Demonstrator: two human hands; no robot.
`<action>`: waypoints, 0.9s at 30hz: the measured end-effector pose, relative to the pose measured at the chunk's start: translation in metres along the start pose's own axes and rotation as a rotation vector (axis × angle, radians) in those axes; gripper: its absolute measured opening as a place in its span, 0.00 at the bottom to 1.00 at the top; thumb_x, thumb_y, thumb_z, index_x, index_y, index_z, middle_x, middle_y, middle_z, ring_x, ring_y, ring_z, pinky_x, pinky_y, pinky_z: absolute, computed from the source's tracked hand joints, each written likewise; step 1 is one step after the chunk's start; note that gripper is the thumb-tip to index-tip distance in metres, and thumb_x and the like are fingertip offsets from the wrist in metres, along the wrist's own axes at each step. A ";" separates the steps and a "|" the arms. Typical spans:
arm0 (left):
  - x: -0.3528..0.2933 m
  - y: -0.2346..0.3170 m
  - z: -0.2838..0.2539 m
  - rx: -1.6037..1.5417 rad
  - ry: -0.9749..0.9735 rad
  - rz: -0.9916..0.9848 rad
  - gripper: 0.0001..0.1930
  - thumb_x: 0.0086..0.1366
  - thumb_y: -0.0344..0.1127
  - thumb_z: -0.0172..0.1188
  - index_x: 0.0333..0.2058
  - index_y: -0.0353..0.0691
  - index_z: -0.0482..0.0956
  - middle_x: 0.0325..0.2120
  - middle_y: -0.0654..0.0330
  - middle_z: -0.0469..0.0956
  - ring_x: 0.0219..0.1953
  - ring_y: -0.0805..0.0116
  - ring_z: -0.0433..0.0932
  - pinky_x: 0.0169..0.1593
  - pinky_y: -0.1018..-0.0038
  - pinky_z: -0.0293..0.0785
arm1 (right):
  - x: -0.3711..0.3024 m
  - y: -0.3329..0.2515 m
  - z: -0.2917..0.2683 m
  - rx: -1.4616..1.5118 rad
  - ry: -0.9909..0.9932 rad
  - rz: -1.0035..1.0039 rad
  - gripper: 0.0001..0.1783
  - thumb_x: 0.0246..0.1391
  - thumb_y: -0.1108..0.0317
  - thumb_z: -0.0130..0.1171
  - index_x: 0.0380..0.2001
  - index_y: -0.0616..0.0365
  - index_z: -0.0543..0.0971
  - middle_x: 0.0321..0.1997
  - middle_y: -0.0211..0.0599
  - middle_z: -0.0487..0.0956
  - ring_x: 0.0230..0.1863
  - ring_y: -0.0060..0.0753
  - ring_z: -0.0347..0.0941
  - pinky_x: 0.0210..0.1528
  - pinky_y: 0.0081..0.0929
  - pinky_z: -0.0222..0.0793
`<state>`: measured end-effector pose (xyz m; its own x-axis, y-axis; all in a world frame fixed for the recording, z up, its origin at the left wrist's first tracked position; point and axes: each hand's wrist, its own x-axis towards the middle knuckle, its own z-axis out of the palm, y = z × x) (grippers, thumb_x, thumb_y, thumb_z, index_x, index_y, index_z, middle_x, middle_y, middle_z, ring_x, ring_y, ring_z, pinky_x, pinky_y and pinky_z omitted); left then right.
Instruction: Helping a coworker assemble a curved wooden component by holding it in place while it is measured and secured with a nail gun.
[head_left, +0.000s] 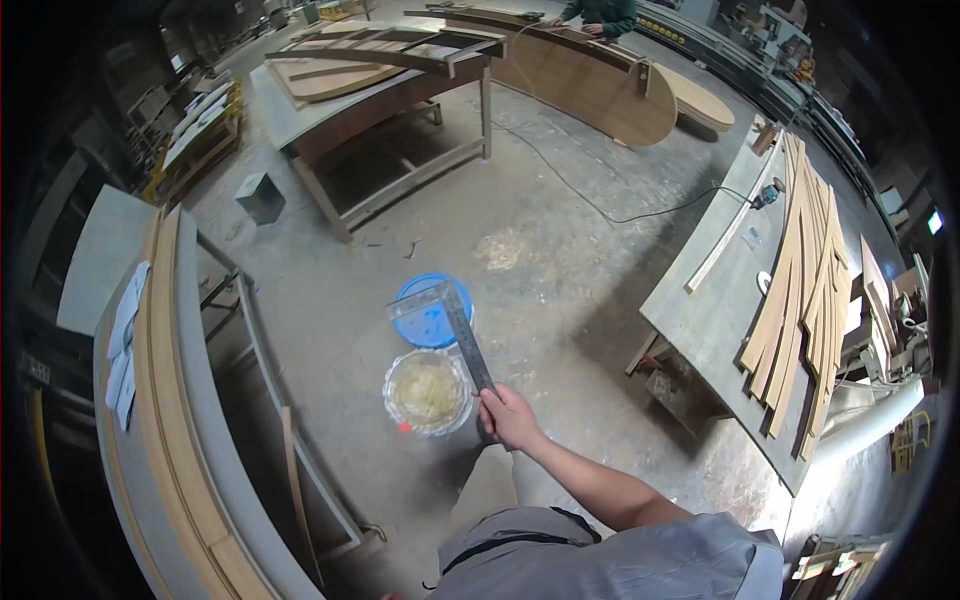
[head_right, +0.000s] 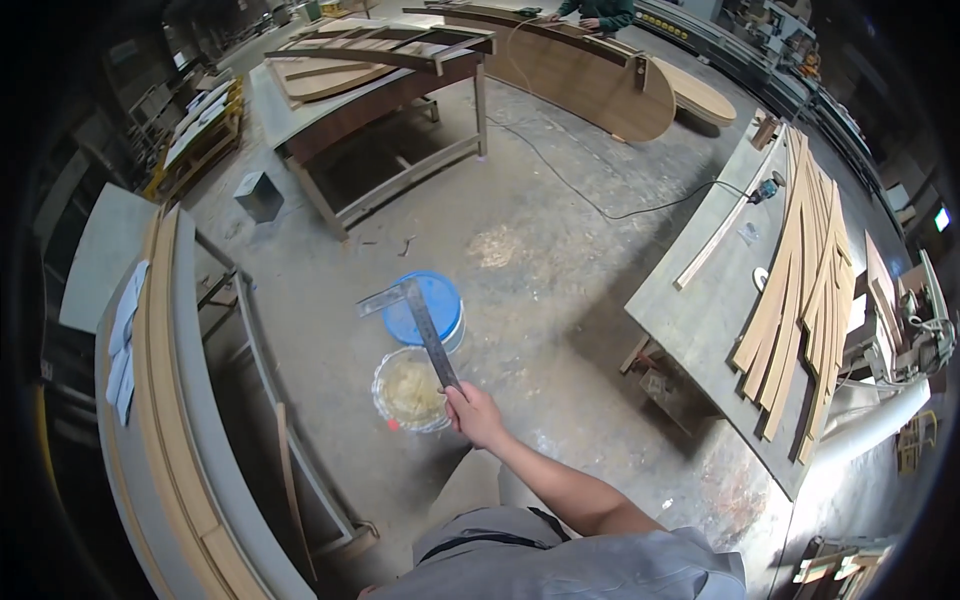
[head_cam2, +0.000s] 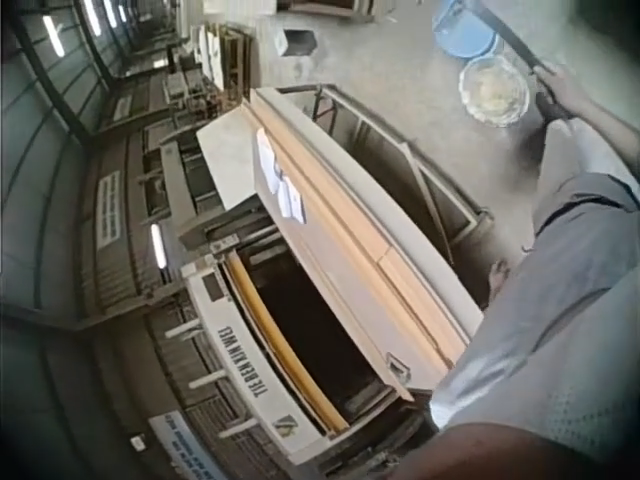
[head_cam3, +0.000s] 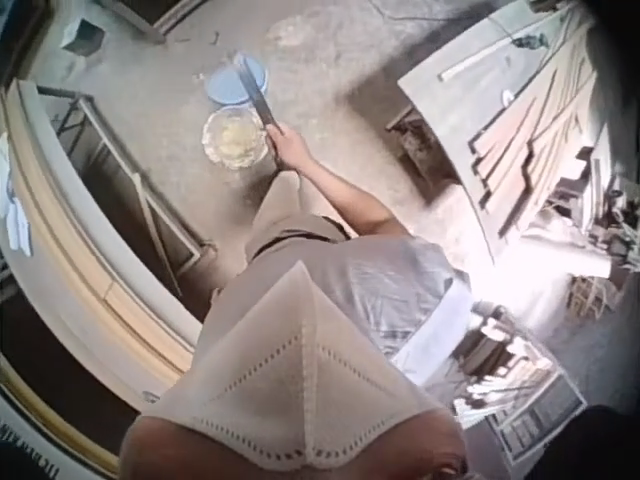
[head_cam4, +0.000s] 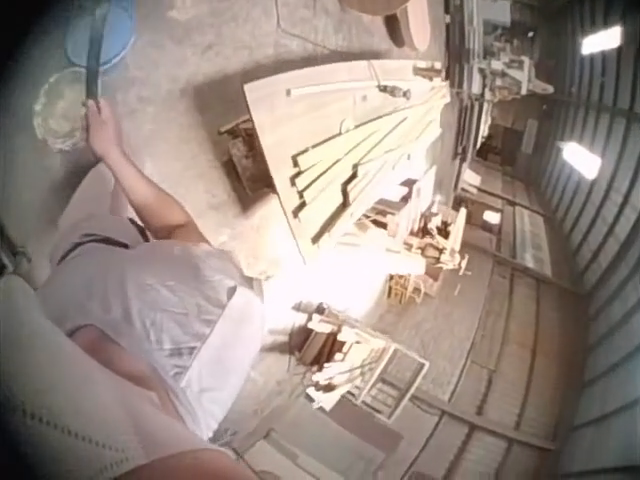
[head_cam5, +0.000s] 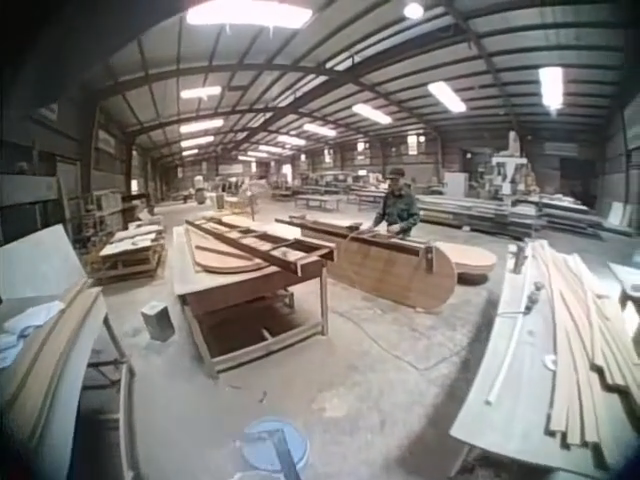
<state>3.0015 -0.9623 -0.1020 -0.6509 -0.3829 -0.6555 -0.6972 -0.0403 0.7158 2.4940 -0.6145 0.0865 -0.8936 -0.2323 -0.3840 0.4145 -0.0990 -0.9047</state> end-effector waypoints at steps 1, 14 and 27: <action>0.031 0.023 0.007 0.009 -0.026 0.012 0.20 0.68 0.40 0.50 0.55 0.39 0.68 0.45 0.58 0.75 0.42 0.62 0.76 0.46 0.62 0.73 | 0.023 -0.003 -0.011 0.050 0.072 -0.041 0.14 0.66 0.61 0.43 0.41 0.59 0.73 0.19 0.26 0.68 0.15 0.18 0.63 0.16 0.19 0.60; 0.452 0.524 0.350 0.516 -0.259 0.169 0.15 0.60 0.41 0.59 0.40 0.36 0.78 0.26 0.61 0.77 0.26 0.74 0.74 0.30 0.74 0.71 | 0.201 -0.104 -0.329 0.499 0.805 -0.100 0.14 0.66 0.56 0.42 0.39 0.56 0.68 0.17 0.28 0.65 0.09 0.21 0.59 0.09 0.22 0.55; 0.628 0.808 0.669 0.333 -0.368 0.017 0.14 0.63 0.40 0.56 0.44 0.40 0.77 0.26 0.64 0.75 0.28 0.75 0.73 0.30 0.75 0.71 | 0.532 -0.325 -0.610 0.530 0.824 -0.166 0.21 0.66 0.46 0.38 0.40 0.53 0.68 0.18 0.28 0.66 0.12 0.22 0.62 0.12 0.22 0.58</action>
<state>1.8284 -0.6176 -0.0965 -0.6845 -0.0273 -0.7285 -0.7043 0.2830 0.6511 1.7788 -0.1156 0.0635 -0.7044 0.5486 -0.4505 0.1174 -0.5359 -0.8361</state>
